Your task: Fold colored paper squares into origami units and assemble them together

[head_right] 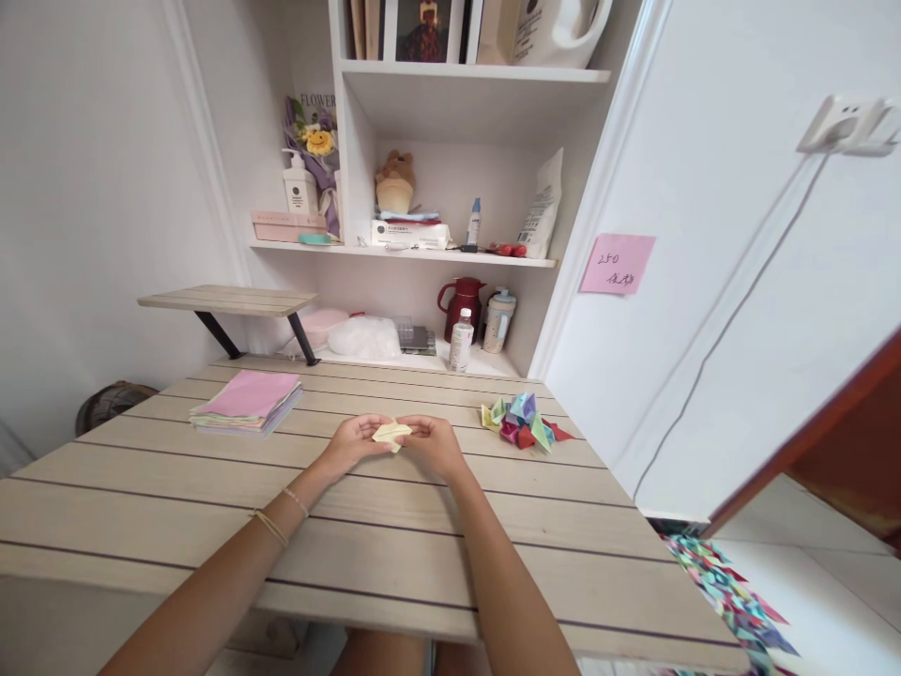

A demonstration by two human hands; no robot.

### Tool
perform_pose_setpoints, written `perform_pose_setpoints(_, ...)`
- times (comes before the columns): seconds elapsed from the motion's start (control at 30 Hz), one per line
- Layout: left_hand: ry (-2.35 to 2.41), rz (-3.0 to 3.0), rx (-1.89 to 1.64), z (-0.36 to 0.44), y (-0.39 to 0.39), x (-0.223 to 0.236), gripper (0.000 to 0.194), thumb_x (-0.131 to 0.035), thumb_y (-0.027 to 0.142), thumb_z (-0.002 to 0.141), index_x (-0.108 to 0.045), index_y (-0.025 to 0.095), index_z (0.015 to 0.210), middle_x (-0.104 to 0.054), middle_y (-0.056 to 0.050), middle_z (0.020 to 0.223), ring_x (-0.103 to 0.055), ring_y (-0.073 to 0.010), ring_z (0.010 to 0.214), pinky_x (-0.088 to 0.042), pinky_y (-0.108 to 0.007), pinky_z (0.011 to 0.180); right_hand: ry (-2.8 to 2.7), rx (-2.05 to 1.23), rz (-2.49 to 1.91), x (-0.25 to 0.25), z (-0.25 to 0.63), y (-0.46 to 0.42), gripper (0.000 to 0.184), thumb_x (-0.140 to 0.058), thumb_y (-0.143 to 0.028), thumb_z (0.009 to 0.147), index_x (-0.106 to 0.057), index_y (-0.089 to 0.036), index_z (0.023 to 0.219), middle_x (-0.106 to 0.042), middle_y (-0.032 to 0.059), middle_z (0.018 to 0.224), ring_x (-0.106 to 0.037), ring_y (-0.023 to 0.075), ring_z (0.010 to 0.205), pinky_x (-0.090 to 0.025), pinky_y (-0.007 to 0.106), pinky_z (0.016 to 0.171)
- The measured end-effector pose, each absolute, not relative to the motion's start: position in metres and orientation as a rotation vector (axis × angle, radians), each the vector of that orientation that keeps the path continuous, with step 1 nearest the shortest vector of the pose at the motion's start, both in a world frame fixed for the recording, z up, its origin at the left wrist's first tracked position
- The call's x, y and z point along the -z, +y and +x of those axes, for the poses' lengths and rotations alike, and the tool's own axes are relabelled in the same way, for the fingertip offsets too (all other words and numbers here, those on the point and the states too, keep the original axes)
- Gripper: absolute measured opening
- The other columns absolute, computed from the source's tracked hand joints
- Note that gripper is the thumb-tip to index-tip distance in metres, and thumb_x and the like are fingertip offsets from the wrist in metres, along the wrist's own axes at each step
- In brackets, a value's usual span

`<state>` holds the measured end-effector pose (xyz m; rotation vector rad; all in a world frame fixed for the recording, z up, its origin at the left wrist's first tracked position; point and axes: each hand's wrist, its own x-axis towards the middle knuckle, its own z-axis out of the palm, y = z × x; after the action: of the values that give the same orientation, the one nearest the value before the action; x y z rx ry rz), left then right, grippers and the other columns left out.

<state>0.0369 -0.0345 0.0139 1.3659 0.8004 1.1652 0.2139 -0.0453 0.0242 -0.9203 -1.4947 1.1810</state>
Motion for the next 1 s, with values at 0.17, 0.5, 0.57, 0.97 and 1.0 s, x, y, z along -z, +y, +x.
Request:
perform_pose_setpoints(0.17, 0.843, 1.434, -1.235, 0.0375, -0.0309, -0.0089, 0.046, -0.077, 0.023, 0.049, -0.061, 0.009, 0.090, -0.067, -0.011, 0.087, -0.062, -0.0215, 0.083, -0.047, -0.035, 0.079, -1.522, -1.168, -0.900, -0.0222, 0.2131, -0.0450, 0.043, -0.072, -0.031, 0.056, -0.065, -0.015, 0.095, -0.068, 0.0073, 0.085, -0.063, 0.0206, 0.076, -0.049, 0.034, 0.073)
perform_pose_setpoints(0.5, 0.832, 1.528, -1.280, 0.0361, -0.0306, -0.0121, 0.042, -0.072, 0.026, 0.057, -0.062, 0.011, 0.095, -0.067, -0.011, 0.090, -0.063, -0.0195, 0.082, -0.049, -0.031, 0.076, -1.463, -1.124, -0.833, -0.0199, 0.2153, -0.0409, 0.038, -0.072, -0.034, 0.057, -0.066, -0.016, 0.091, -0.068, 0.0072, 0.086, -0.063, 0.0218, 0.078, -0.049, 0.034, 0.073)
perform_pose_setpoints(0.57, 0.855, 1.546, -1.298, 0.0353, -0.0303, -0.0123, 0.041, -0.071, 0.026, 0.058, -0.063, 0.011, 0.096, -0.068, -0.010, 0.086, -0.063, -0.0191, 0.079, -0.050, -0.030, 0.073, -1.453, -1.085, -0.853, -0.0193, 0.2156, -0.0400, 0.034, -0.071, -0.034, 0.058, -0.067, -0.016, 0.086, -0.069, 0.0066, 0.083, -0.063, 0.0213, 0.076, -0.050, 0.033, 0.071)
perform_pose_setpoints(0.97, 0.803, 1.576, -1.309, 0.0361, -0.0284, -0.0097, 0.043, -0.073, 0.025, 0.055, -0.065, 0.013, 0.096, -0.065, -0.009, 0.092, -0.060, -0.0190, 0.079, -0.047, -0.032, 0.073, -1.547, -1.015, -0.896, -0.0226, 0.2156, -0.0439, 0.038, -0.069, -0.037, 0.061, -0.067, -0.017, 0.092, -0.068, 0.0072, 0.088, -0.062, 0.0213, 0.080, -0.049, 0.032, 0.072)
perform_pose_setpoints(1.0, 0.834, 1.621, -1.327, 0.0352, -0.0282, -0.0098, 0.041, -0.073, 0.026, 0.057, -0.066, 0.013, 0.095, -0.065, -0.008, 0.088, -0.059, -0.0178, 0.076, -0.047, -0.030, 0.071, -1.582, -0.956, -0.919, -0.0229, 0.2160, -0.0440, 0.035, -0.067, -0.037, 0.063, -0.067, -0.017, 0.092, -0.068, 0.0068, 0.088, -0.062, 0.0210, 0.079, -0.048, 0.032, 0.071)
